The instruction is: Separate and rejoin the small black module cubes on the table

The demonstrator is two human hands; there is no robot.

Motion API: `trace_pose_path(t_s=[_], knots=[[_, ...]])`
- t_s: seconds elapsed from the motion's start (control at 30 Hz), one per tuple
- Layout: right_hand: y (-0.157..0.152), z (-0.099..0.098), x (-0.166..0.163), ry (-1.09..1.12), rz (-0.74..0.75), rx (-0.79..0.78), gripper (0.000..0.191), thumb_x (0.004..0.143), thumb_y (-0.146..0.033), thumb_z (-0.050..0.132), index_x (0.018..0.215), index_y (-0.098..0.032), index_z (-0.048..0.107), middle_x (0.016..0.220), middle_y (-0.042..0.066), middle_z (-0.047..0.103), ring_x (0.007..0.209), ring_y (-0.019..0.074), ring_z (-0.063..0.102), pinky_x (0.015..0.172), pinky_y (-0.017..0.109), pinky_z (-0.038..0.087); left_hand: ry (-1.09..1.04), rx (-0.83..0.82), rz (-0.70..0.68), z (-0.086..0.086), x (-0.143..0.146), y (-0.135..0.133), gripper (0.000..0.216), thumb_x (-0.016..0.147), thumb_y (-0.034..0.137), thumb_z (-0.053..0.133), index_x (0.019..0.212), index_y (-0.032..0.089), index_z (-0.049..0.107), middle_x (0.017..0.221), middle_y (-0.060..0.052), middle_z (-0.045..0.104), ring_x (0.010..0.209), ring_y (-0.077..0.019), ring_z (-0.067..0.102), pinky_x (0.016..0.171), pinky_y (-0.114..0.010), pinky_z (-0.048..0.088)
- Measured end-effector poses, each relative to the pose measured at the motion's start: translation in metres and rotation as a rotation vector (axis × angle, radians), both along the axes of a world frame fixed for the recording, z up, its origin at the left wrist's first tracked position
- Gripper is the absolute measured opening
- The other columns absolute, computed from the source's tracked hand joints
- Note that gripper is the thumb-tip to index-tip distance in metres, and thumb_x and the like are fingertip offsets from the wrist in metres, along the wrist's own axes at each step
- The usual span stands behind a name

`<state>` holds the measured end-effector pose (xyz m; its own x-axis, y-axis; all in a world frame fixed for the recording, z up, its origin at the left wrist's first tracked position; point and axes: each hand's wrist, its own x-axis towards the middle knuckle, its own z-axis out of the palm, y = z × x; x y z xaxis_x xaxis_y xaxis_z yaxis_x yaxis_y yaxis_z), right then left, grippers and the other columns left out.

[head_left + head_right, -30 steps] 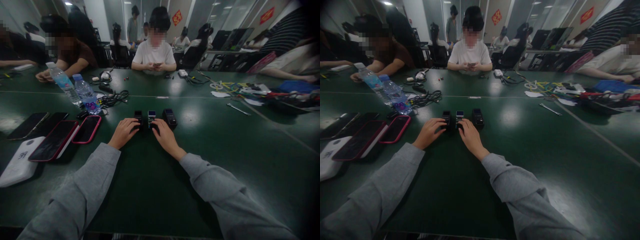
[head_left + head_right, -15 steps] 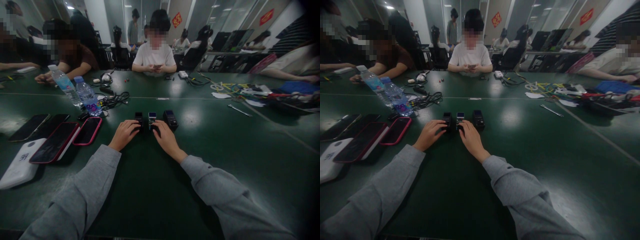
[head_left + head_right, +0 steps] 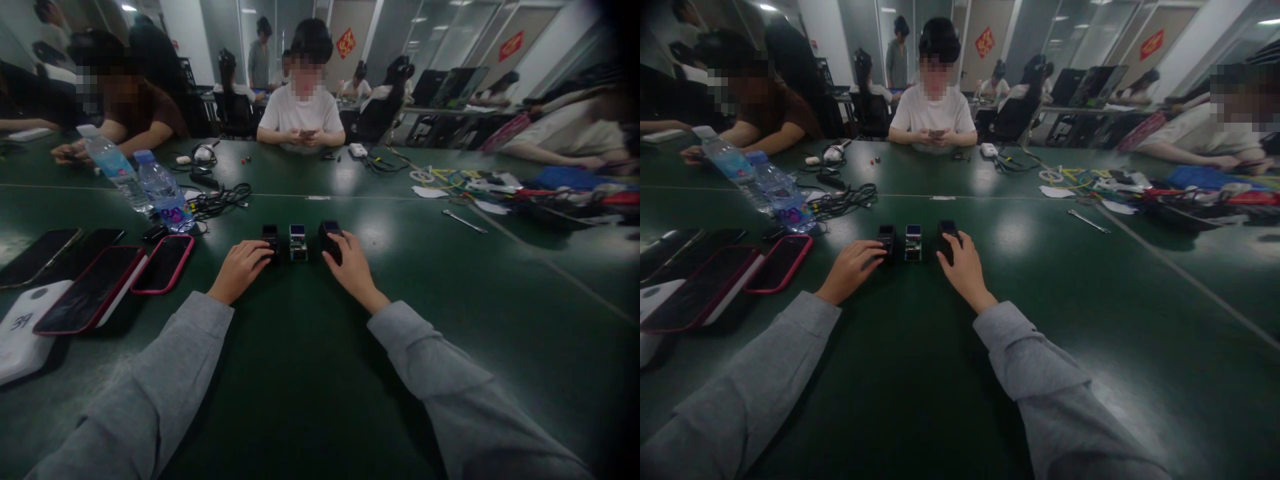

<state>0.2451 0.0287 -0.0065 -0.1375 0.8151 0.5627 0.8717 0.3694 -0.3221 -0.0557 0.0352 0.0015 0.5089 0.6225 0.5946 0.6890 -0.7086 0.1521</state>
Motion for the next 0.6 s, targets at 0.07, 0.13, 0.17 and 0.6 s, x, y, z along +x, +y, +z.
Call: trace_pose_path(t_s=[0.07, 0.13, 0.17, 0.6], knots=[[0.001, -0.003, 0.0, 0.025, 0.008, -0.033, 0.046, 0.093, -0.036, 0.052, 0.136, -0.019, 0.047, 0.136, 0.017, 0.042, 0.119, 0.0333, 0.051, 0.094, 0.051, 0.051, -0.005, 0.007, -0.001, -0.001, 0.0, 0.0, 0.022, 0.094, 0.022, 0.056, 0.115, 0.021, 0.06, 0.122, -0.008, 0.062, 0.112, -0.0236, 0.058, 0.092, -0.044, 0.048], [0.0, -0.004, -0.001, 0.027, 0.002, -0.038, 0.046, 0.094, -0.035, 0.05, 0.137, -0.019, 0.046, 0.137, 0.017, 0.041, 0.119, 0.0328, 0.051, 0.094, 0.05, 0.051, -0.005, 0.011, -0.002, -0.001, -0.001, 0.001, 0.022, 0.094, 0.022, 0.055, 0.116, 0.021, 0.06, 0.122, -0.008, 0.062, 0.112, -0.0235, 0.058, 0.092, -0.044, 0.048], [0.0, -0.004, -0.002, 0.021, -0.002, -0.037, 0.046, 0.094, -0.035, 0.05, 0.137, -0.019, 0.046, 0.138, 0.017, 0.04, 0.118, 0.0329, 0.052, 0.094, 0.05, 0.052, -0.003, 0.011, -0.003, -0.001, -0.001, 0.001, 0.023, 0.094, 0.022, 0.055, 0.116, 0.021, 0.06, 0.122, -0.008, 0.062, 0.112, -0.0234, 0.058, 0.092, -0.044, 0.049], [-0.016, 0.013, -0.019, -0.08, 0.07, 0.078, 0.046, 0.098, -0.029, 0.047, 0.142, -0.022, 0.039, 0.153, 0.013, 0.025, 0.14, 0.0338, 0.027, 0.11, 0.059, 0.033, 0.033, 0.012, -0.022, 0.0, -0.001, -0.001, 0.038, 0.094, 0.02, 0.055, 0.132, 0.026, 0.054, 0.127, -0.01, 0.058, 0.114, -0.0254, 0.057, 0.089, -0.046, 0.05]])
